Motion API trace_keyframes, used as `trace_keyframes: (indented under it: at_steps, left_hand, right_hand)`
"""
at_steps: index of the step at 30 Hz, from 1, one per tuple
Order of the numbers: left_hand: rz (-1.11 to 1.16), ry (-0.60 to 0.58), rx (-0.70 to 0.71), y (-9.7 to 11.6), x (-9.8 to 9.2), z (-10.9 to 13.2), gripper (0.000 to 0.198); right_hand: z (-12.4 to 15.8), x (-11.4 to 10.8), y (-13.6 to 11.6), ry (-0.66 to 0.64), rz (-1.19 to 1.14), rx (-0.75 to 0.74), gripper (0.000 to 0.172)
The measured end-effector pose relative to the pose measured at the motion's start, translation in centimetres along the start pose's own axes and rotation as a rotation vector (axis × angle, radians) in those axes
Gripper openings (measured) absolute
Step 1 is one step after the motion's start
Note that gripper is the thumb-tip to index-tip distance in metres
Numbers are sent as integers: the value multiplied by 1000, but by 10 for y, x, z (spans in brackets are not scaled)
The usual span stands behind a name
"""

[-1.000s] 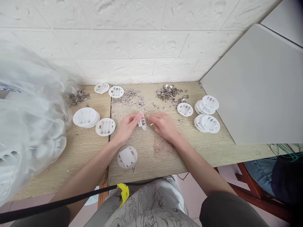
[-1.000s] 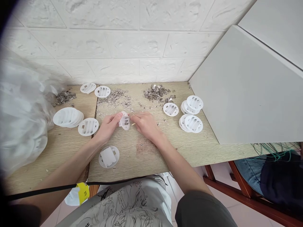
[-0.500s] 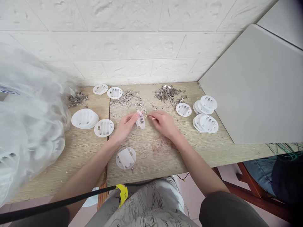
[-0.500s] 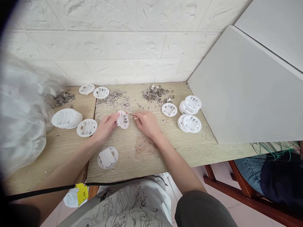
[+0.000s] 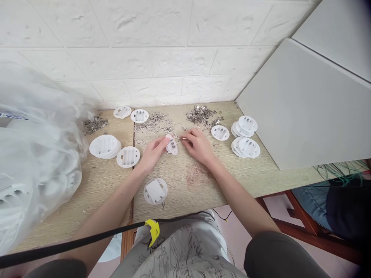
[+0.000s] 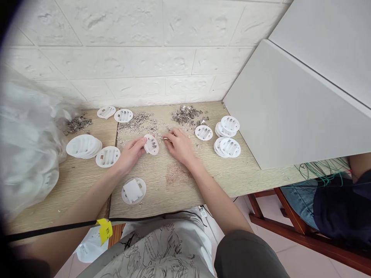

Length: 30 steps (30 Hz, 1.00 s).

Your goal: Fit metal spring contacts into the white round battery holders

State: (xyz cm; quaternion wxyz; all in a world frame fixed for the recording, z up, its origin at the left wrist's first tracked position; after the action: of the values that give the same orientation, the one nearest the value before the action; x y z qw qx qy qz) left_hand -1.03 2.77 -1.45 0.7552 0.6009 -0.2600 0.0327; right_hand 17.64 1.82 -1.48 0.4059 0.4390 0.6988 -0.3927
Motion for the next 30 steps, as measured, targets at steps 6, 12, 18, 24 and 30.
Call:
trace_keyframes:
  at_steps: [6, 12, 18, 24, 30]
  left_hand:
    - [-40, -28, 57, -1, 1, -1, 45]
    - [-204, 75, 217, 4, -2, 2, 52]
    - [-335, 71, 429, 9, -4, 5, 47]
    - [-347, 62, 406, 9, -5, 3, 42]
    - [-377, 61, 353, 7, -4, 2, 42]
  right_hand:
    - [0, 1, -16, 28, -258, -50, 22]
    - [-19, -1, -27, -170, -386, 63, 21]
    - [-41, 1, -40, -154, -319, 87, 20]
    - [-33, 9, -44, -102, -287, 121, 20]
    - [-23, 7, -41, -53, -169, 48, 11]
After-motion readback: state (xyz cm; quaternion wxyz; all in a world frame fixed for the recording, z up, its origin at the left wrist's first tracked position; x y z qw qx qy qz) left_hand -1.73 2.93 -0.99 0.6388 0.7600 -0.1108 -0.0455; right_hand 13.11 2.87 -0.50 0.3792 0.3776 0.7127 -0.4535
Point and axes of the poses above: each hand's wrist, its own z-axis away from the middle knuckle, its own x-axis out of the palm, y = z × x, the point moved 2 cm from there along -z, towards the middle knuckle, and after that the axes turned 15 degrees about z, right-handed, at the moved point
